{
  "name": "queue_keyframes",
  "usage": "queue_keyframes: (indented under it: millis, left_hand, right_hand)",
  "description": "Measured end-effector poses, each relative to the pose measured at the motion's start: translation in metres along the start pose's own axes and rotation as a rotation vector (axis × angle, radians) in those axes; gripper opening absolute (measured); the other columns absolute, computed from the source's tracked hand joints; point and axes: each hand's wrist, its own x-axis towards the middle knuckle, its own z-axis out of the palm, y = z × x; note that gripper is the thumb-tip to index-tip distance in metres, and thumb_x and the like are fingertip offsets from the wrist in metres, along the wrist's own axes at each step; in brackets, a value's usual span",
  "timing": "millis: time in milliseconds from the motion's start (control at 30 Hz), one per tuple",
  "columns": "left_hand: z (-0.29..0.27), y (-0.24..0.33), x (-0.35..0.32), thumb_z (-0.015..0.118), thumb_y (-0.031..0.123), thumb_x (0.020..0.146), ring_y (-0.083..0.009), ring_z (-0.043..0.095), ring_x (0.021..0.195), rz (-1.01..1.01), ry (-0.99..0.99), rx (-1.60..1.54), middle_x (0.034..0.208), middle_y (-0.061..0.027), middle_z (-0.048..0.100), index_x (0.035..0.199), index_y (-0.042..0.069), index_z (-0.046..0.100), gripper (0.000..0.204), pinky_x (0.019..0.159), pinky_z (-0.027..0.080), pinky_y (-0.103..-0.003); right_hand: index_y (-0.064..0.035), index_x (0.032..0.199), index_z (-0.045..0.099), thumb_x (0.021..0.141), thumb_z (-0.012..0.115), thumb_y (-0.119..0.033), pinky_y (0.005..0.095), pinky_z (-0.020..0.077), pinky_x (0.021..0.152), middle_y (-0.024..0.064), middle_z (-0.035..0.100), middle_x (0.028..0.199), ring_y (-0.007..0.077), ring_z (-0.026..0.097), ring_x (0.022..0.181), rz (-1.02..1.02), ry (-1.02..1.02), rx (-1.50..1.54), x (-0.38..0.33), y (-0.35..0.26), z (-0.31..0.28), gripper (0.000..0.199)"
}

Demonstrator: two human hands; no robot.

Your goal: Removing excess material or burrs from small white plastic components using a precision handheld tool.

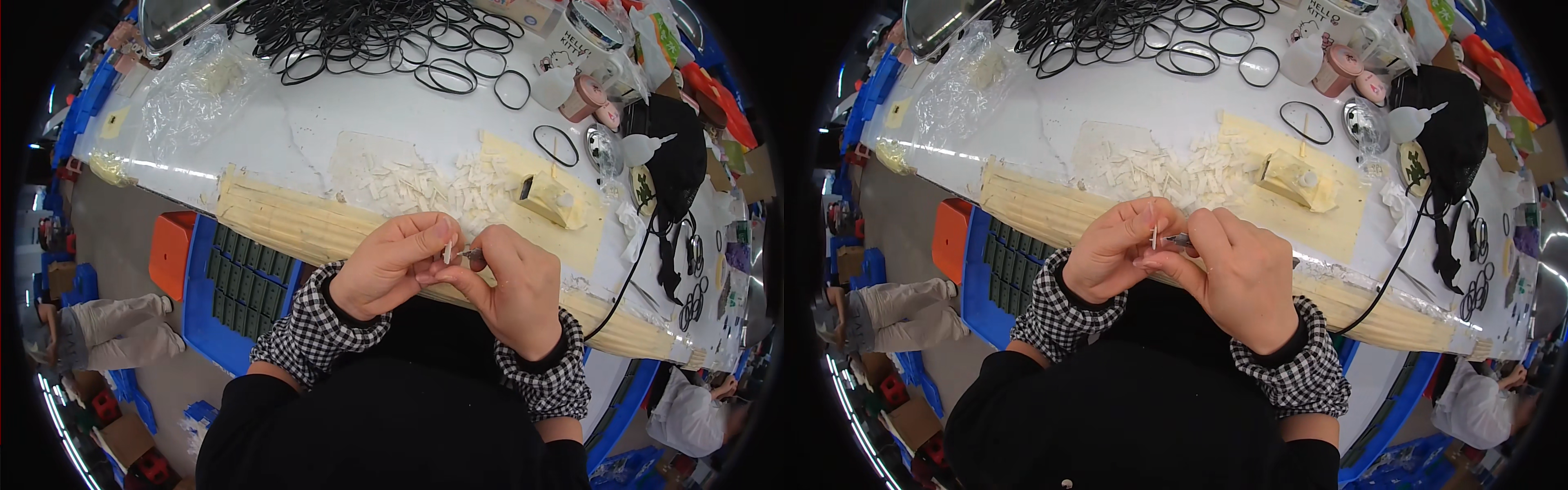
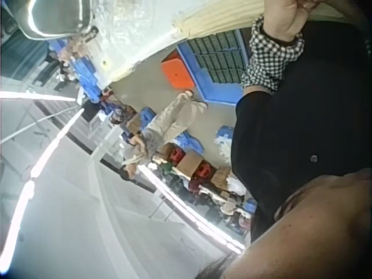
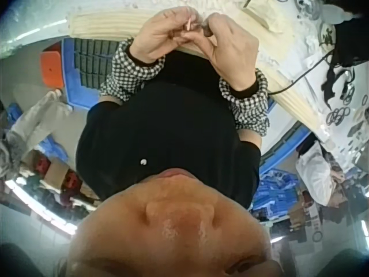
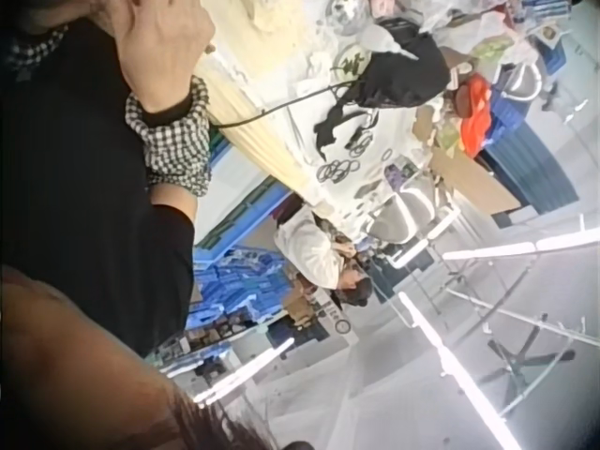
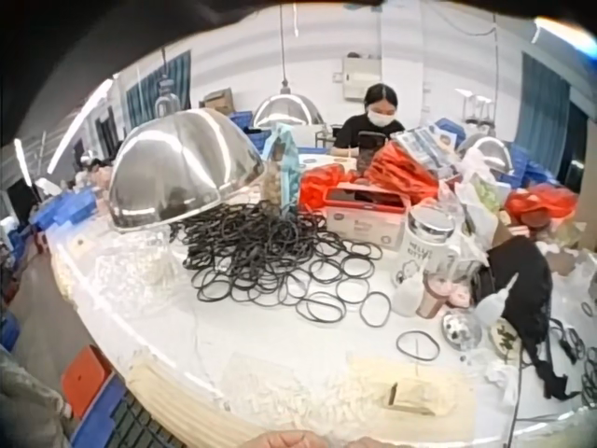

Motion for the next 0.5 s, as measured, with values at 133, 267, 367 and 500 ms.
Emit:
queue_keyframes:
  millis: [133, 267, 367, 500]
  left_hand:
    - [0.0002, 0.0011, 0.0000, 0.049, 0.028, 0.097, -0.0037, 0.043, 0.067, -0.041, -0.015, -0.009, 0.085, 0.0002, 0.051, 0.090, 0.004, 0.053, 0.025, 0.061, 0.039, -0.019]
    - [0.0041, 0.0047, -0.0027, 0.049, 0.025, 0.098, -0.0026, 0.043, 0.066, -0.055, 0.006, -0.007, 0.078, 0.0034, 0.051, 0.090, 0.005, 0.057, 0.023, 0.060, 0.037, -0.018]
    - [0.0034, 0.0044, -0.0035, 0.049, 0.025, 0.098, -0.0029, 0.043, 0.067, -0.052, -0.017, -0.014, 0.078, 0.0035, 0.051, 0.090, 0.005, 0.056, 0.023, 0.061, 0.038, -0.019]
    - [-0.0030, 0.0028, -0.0028, 0.048, 0.025, 0.098, -0.0033, 0.044, 0.069, -0.048, -0.098, -0.035, 0.079, 0.0035, 0.051, 0.089, 0.005, 0.056, 0.023, 0.063, 0.039, -0.019]
  right_hand:
    - [-0.0092, 0.077, 0.053, 0.080, 0.065, -0.043, 0.0308, 0.0414, 0.045, 0.0030, 0.051, 0.062, 0.0206, 0.055, 0.051, -0.005, -0.017, -0.047, 0.0007, -0.0006, 0.0009, 0.036]
    - [-0.0095, 0.077, 0.053, 0.080, 0.064, -0.044, 0.0310, 0.0414, 0.045, 0.0031, 0.051, 0.062, 0.0208, 0.055, 0.051, 0.000, -0.041, -0.049, 0.0009, -0.0009, 0.0017, 0.036]
    - [-0.0097, 0.079, 0.055, 0.080, 0.063, -0.043, 0.0311, 0.0414, 0.045, 0.0030, 0.051, 0.062, 0.0207, 0.055, 0.051, -0.007, -0.052, -0.078, 0.0002, -0.0014, 0.0013, 0.034]
    - [-0.0100, 0.081, 0.057, 0.080, 0.064, -0.042, 0.0310, 0.0413, 0.045, 0.0029, 0.051, 0.062, 0.0207, 0.055, 0.052, -0.006, -0.059, -0.080, -0.0003, -0.0025, -0.0002, 0.033]
